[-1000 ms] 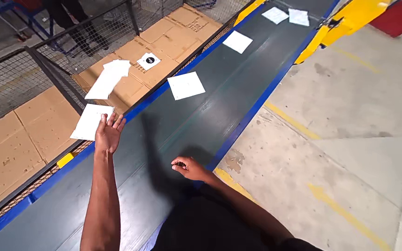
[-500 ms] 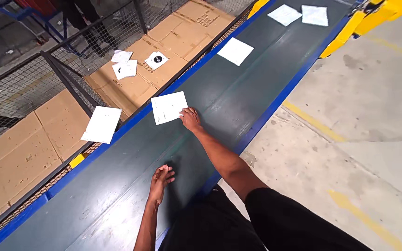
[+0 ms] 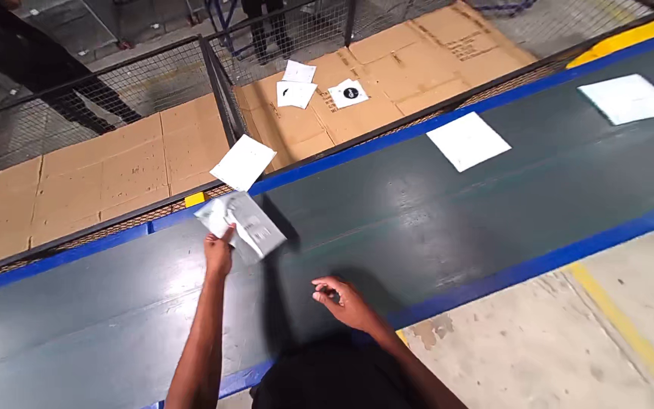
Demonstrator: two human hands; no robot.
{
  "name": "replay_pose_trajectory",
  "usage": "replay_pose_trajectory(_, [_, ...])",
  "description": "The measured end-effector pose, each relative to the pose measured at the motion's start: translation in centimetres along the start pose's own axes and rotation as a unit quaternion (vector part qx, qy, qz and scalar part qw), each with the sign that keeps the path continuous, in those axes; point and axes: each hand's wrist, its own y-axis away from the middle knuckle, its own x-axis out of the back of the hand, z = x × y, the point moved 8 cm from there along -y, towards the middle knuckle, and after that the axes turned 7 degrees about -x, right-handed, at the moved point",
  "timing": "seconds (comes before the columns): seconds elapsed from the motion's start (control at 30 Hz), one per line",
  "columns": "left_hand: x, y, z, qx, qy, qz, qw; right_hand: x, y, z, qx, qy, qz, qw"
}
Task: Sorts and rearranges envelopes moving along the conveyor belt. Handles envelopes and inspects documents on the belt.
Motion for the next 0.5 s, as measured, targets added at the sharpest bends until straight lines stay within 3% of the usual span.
replay_pose_trajectory(0.07, [3.1, -4.9, 4.4, -0.061, 0.073, 0.04, 0.995, 3.2, -0.4, 1.1, -0.018, 0.03, 0.048, 0.998])
replay_pose_trajectory(0.13, [5.4, -7.3, 6.5, -0.015, 0.122, 0.042, 0.991, 5.9, -0.9, 1.5, -0.025, 0.036, 0.088, 0.995])
replay_pose_trajectory(0.23, [3.6, -6.9, 5.0, 0.07, 0.119, 0.01, 0.99, 10.9, -1.0, 1.7, -0.04, 0.034, 0.181, 0.982])
replay_pose_trajectory(0.37, [-1.0, 1.1, -0.4, 0.118, 0.057, -0.113, 0.985, 18.8, -4.2, 3.6, -0.085, 0.124, 0.297, 0.943])
replay_pose_trajectory(0.5, [-4.3, 10.8, -7.8, 0.229, 0.044, -0.137, 0.963, 26.7, -9.1, 7.2, -0.154, 0.209, 0.36, 0.896])
